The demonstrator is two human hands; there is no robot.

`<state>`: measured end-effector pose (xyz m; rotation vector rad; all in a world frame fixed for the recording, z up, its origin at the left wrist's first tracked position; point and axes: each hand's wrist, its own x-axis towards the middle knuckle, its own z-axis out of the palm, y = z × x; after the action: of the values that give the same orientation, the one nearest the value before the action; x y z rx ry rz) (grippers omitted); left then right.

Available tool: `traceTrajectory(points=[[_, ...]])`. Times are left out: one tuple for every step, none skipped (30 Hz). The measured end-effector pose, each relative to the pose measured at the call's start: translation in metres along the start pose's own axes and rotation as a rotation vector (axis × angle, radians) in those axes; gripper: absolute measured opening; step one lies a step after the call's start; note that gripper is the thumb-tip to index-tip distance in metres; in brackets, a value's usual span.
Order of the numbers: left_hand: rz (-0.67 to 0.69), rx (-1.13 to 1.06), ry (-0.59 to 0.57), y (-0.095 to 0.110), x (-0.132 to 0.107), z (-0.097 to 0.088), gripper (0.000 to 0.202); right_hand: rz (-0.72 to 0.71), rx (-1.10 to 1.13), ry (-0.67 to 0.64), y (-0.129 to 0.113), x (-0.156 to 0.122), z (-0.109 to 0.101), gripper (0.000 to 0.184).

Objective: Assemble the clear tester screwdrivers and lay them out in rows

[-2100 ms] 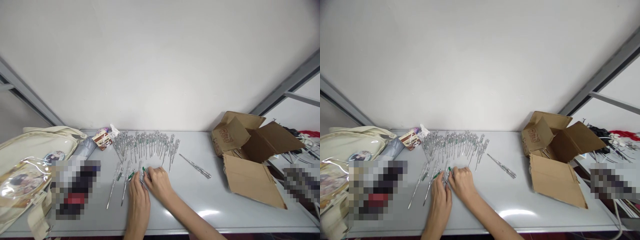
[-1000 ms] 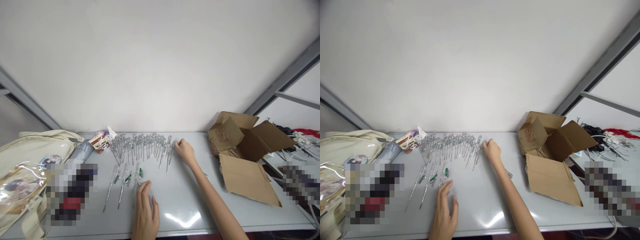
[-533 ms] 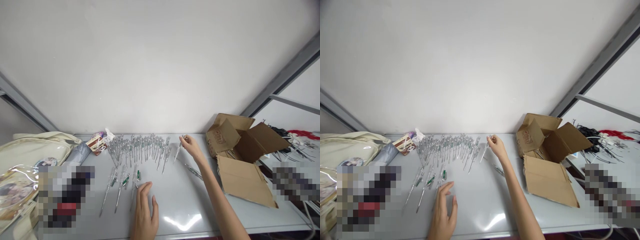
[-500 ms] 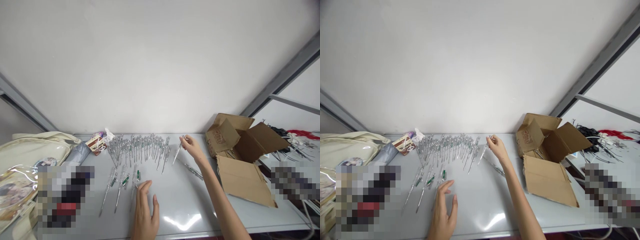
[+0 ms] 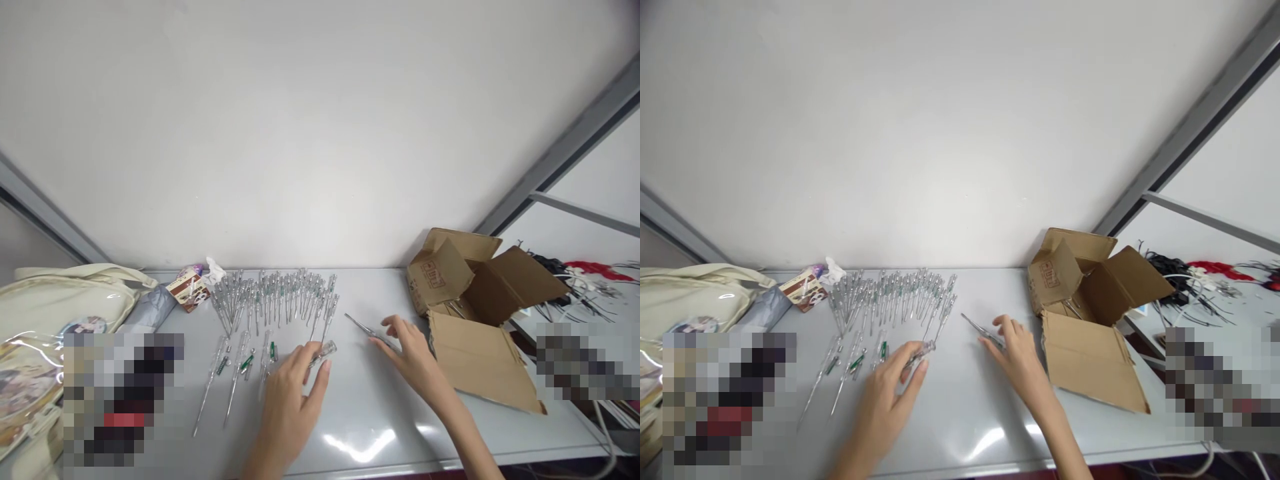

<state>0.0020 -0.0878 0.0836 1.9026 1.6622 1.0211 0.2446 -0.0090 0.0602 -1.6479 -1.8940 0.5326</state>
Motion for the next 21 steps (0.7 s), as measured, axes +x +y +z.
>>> traceTrajectory(points=[[0.018, 0.034, -0.008, -0.005, 0.002, -0.004, 0.021, 0.005, -0.081, 0.055, 0.017, 0.001, 0.006, 0.040], [0.041, 0.061, -0.003, -0.011, 0.005, -0.008, 0.022, -0.020, -0.097, 0.060, 0.032, 0.001, 0.012, 0.038], [0.070, 0.078, 0.003, -0.015, 0.009, -0.012, 0.024, -0.052, -0.092, 0.045, 0.042, 0.000, 0.017, 0.035], [0.095, 0.080, 0.006, -0.020, 0.012, -0.014, 0.025, -0.078, -0.072, 0.022, 0.050, -0.002, 0.020, 0.031], [0.121, 0.074, 0.004, -0.023, 0.016, -0.017, 0.025, -0.091, -0.048, 0.007, 0.053, -0.004, 0.022, 0.028], [0.145, 0.065, -0.006, -0.026, 0.019, -0.019, 0.024, -0.084, -0.027, 0.006, 0.054, -0.006, 0.023, 0.027], [0.169, 0.056, -0.022, -0.028, 0.021, -0.021, 0.024, -0.055, -0.009, 0.019, 0.052, -0.008, 0.021, 0.027], [0.192, 0.052, -0.043, -0.030, 0.024, -0.024, 0.026, -0.013, 0.014, 0.037, 0.049, -0.010, 0.018, 0.028], [0.214, 0.058, -0.066, -0.032, 0.025, -0.026, 0.028, 0.028, 0.051, 0.049, 0.044, -0.012, 0.014, 0.028], [0.233, 0.070, -0.085, -0.033, 0.027, -0.028, 0.032, 0.058, 0.104, 0.046, 0.036, -0.015, 0.009, 0.028], [0.248, 0.087, -0.098, -0.035, 0.028, -0.030, 0.034, 0.070, 0.171, 0.019, 0.028, -0.018, 0.003, 0.028], [0.259, 0.109, -0.101, -0.036, 0.030, -0.031, 0.036, 0.064, 0.248, -0.026, 0.018, -0.021, -0.003, 0.028], [0.269, 0.135, -0.099, -0.037, 0.031, -0.032, 0.038, 0.040, 0.325, -0.086, 0.007, -0.025, -0.010, 0.027], [0.277, 0.163, -0.094, -0.039, 0.033, -0.033, 0.038, 0.013, 0.387, -0.153, -0.005, -0.029, -0.016, 0.027], [0.284, 0.188, -0.086, -0.040, 0.034, -0.033, 0.036, -0.010, 0.424, -0.206, -0.017, -0.033, -0.021, 0.027], [0.292, 0.208, -0.080, -0.041, 0.036, -0.033, 0.034, -0.034, 0.434, -0.254, -0.028, -0.036, -0.026, 0.028], [0.299, 0.221, -0.074, -0.043, 0.038, -0.032, 0.030, -0.060, 0.428, -0.285, -0.038, -0.039, -0.030, 0.028], [0.307, 0.228, -0.067, -0.044, 0.040, -0.031, 0.026, -0.087, 0.412, -0.306, -0.047, -0.040, -0.033, 0.028], [0.315, 0.227, -0.056, -0.044, 0.041, -0.031, 0.023, -0.111, 0.391, -0.318, -0.054, -0.041, -0.034, 0.028], [0.321, 0.223, -0.042, -0.045, 0.043, -0.030, 0.020, -0.130, 0.371, -0.319, -0.059, -0.041, -0.035, 0.028], [0.326, 0.217, -0.031, -0.045, 0.044, -0.030, 0.018, -0.142, 0.354, -0.316, -0.062, -0.041, -0.035, 0.029]])
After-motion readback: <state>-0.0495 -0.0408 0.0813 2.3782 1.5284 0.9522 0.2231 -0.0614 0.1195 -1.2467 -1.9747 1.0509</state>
